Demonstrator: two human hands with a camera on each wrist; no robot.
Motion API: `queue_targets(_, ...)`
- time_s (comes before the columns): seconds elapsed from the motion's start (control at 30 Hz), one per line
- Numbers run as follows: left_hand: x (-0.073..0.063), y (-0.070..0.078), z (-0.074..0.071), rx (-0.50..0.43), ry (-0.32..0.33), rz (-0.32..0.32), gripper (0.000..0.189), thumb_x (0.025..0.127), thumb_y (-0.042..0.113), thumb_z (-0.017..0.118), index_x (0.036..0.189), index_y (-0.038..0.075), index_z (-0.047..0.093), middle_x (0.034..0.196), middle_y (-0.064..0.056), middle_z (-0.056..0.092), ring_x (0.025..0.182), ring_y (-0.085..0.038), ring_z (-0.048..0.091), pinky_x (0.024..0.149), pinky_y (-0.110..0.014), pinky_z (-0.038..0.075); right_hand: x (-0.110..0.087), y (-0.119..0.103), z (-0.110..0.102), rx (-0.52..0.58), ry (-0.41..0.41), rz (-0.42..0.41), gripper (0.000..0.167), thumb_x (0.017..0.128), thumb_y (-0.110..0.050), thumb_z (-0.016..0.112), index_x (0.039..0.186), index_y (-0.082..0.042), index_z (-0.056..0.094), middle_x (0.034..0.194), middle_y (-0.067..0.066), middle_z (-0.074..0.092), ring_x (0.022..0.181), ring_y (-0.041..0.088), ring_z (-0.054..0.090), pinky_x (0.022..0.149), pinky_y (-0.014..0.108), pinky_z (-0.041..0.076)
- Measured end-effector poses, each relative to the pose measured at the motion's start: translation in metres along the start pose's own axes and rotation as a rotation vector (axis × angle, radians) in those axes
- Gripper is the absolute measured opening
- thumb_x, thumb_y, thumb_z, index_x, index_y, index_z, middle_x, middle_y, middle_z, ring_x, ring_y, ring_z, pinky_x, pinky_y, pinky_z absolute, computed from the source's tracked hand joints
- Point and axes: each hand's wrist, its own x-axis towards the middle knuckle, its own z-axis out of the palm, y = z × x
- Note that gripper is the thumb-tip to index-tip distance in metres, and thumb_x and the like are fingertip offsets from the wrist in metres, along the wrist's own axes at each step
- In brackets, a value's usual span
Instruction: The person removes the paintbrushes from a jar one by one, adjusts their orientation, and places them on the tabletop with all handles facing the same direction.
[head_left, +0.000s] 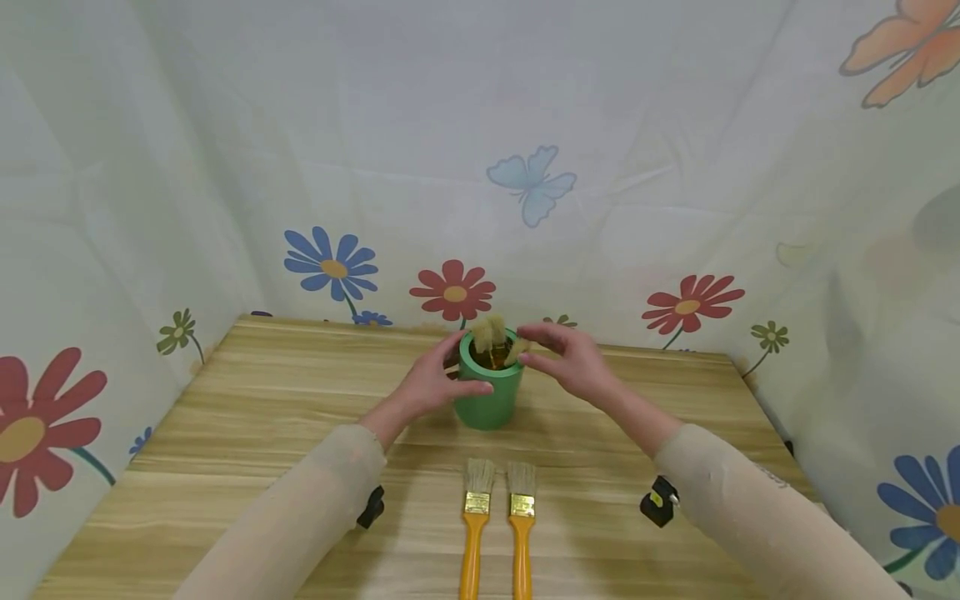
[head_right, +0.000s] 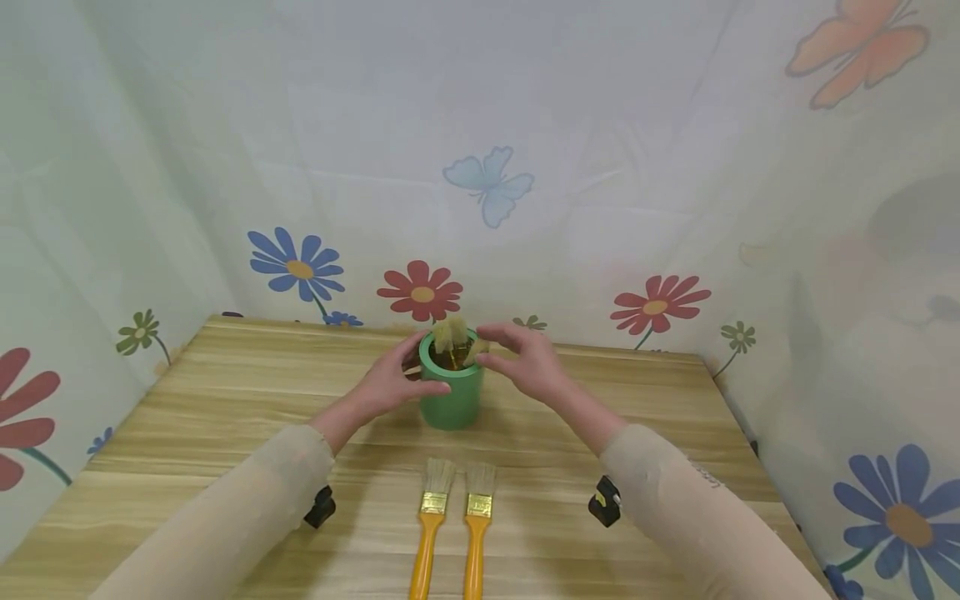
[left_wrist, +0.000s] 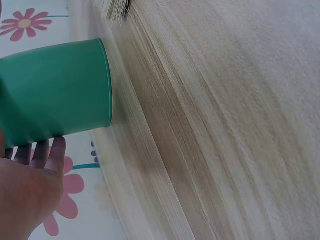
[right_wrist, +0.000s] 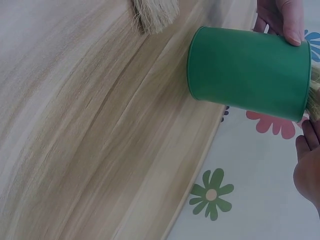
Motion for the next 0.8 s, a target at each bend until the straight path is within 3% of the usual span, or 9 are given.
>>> queue_targets(0.37, 0.000, 0.000, 0.000, -0.002, -0.003, 0.003, 0.098, 0.087, 0.034, 0.092, 0.167, 0.028, 0.035, 0.166, -0.004, 0.044, 0.153, -0.037, 0.042, 0.120, -0.056, 0.044, 0.005, -0.001, 0.005, -0.053, 0.056, -0.041, 0.029, 0.099, -0.010, 0.077, 0.126, 0.001, 0.074, 0.122, 0.014, 0.076, 0.120, 0.033, 0.071, 0.105, 0.048, 0.059)
queue_targets(0.8, 0.000, -0.001, 0.000, -0.002, -0.002, 0.004, 0.099, 0.087, 0.034, 0.092, 0.167, 0.027, 0.035, 0.166, -0.004, 0.044, 0.153, -0.037, 0.044, 0.119, -0.057, 0.045, 0.006, -0.009, 0.012, -0.106, 0.110, -0.059, 0.015, 0.099, -0.016, 0.079, 0.112, -0.008, 0.080, 0.105, 0.006, 0.079, 0.103, 0.025, 0.077, 0.089, 0.045, 0.065)
